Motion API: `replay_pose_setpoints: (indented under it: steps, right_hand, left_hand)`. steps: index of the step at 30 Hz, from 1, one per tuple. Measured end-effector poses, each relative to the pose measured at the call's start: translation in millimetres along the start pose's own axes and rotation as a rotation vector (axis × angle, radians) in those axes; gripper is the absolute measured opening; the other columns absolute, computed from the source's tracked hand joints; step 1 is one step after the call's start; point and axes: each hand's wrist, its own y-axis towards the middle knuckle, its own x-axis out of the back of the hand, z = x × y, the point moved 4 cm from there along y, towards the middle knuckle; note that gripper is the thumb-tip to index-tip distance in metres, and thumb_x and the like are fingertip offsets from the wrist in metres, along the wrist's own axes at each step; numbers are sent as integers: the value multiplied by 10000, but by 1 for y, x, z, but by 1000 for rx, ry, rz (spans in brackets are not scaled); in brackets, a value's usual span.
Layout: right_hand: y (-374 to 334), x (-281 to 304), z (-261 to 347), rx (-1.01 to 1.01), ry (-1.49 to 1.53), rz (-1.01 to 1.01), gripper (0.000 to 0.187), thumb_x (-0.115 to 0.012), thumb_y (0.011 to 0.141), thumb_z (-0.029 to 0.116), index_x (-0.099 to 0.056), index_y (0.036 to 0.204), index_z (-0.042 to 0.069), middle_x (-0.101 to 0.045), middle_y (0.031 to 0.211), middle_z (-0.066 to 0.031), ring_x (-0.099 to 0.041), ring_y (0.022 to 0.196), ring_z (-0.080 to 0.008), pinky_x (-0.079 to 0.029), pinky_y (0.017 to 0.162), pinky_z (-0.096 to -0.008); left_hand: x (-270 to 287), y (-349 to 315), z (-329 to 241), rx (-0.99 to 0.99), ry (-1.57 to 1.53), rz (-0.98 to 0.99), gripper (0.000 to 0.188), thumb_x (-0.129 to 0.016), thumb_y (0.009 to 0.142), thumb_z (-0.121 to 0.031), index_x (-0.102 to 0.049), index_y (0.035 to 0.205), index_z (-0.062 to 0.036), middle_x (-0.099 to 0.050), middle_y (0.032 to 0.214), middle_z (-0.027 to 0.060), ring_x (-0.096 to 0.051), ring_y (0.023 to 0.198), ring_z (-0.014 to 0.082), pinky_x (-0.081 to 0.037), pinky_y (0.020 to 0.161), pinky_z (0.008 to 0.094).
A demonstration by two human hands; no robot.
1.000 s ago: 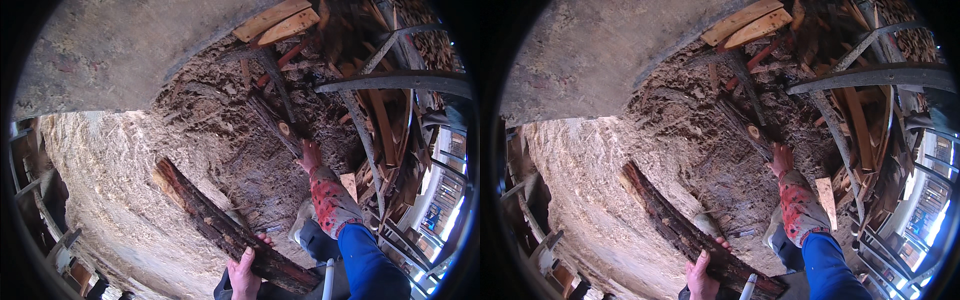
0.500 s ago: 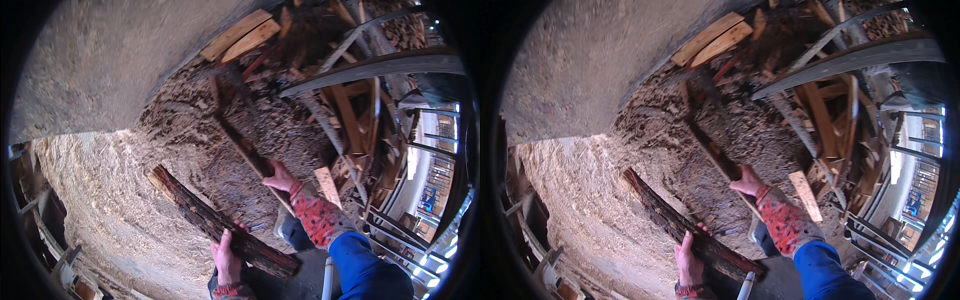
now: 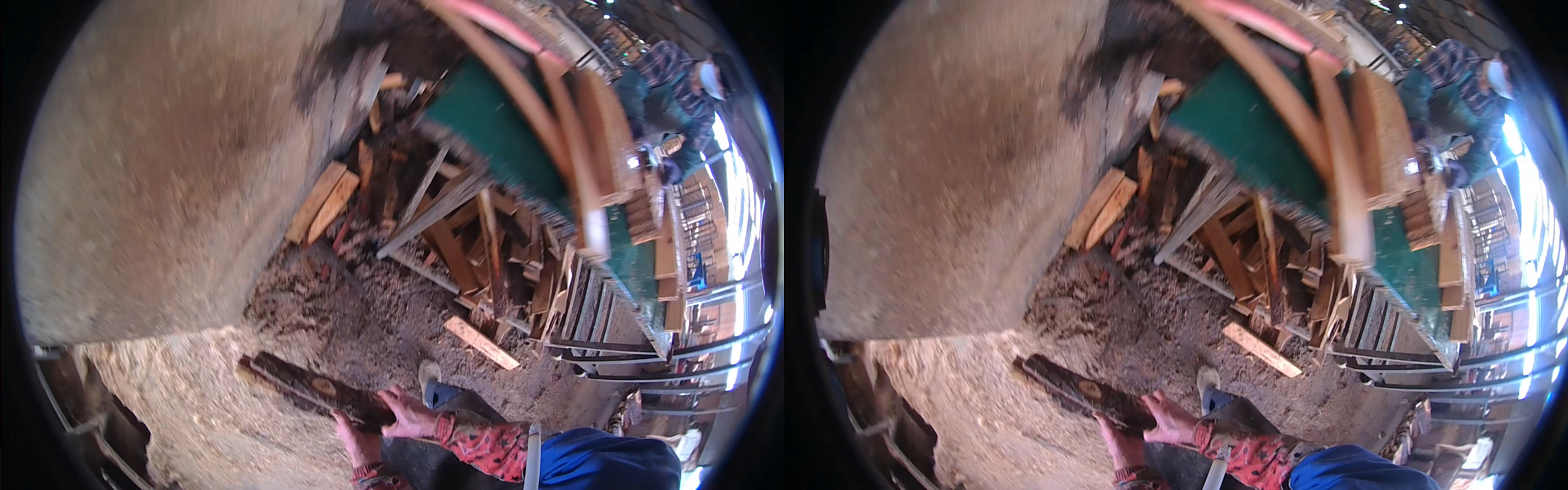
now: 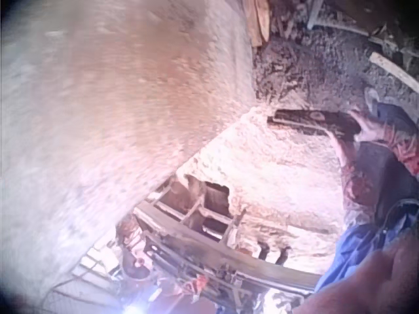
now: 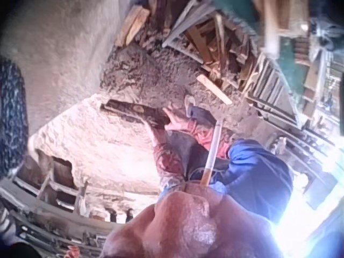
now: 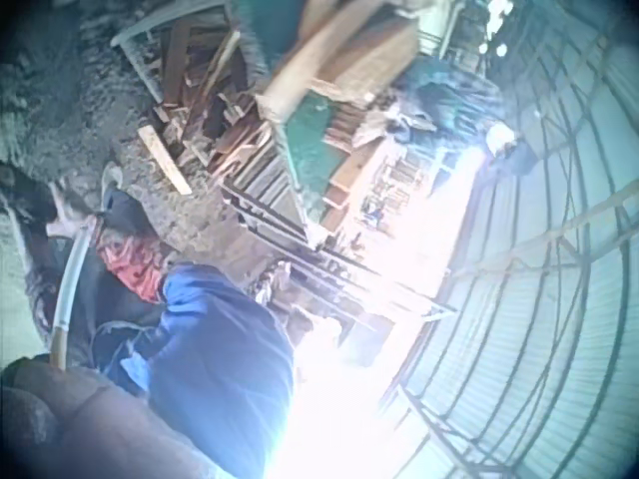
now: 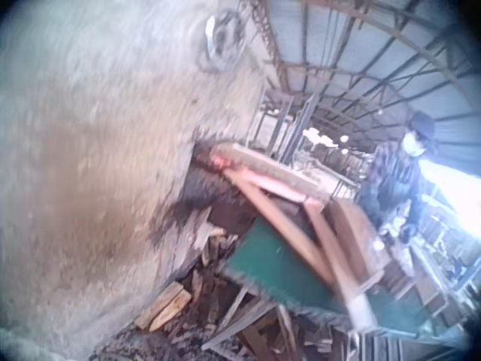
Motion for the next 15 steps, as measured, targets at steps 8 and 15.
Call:
replay_pose_setpoints:
  steps: [8,15]
  right_hand:
    - [-73,56,117,111,-189,42,973,-745,705,403,-255,1435,-15,-416,1265,-286,-538,1079,-434,-479,900,-460]
    - [-125,112,148,385,-34,-155,784,-700,807,465,-414,1343,-31,-501,1203,-228,-595,980,-410,-510,865,-426]
  left_hand:
    - [-92,-103,-54,-49,147,-169,352,-707,845,-261,-611,1089,-26,-679,969,95,-666,837,234,-568,766,394]
    - [-140,-141,-72,-40,228,-134,351,-686,786,-133,-598,1082,33,-662,973,115,-654,817,241,-572,732,401]
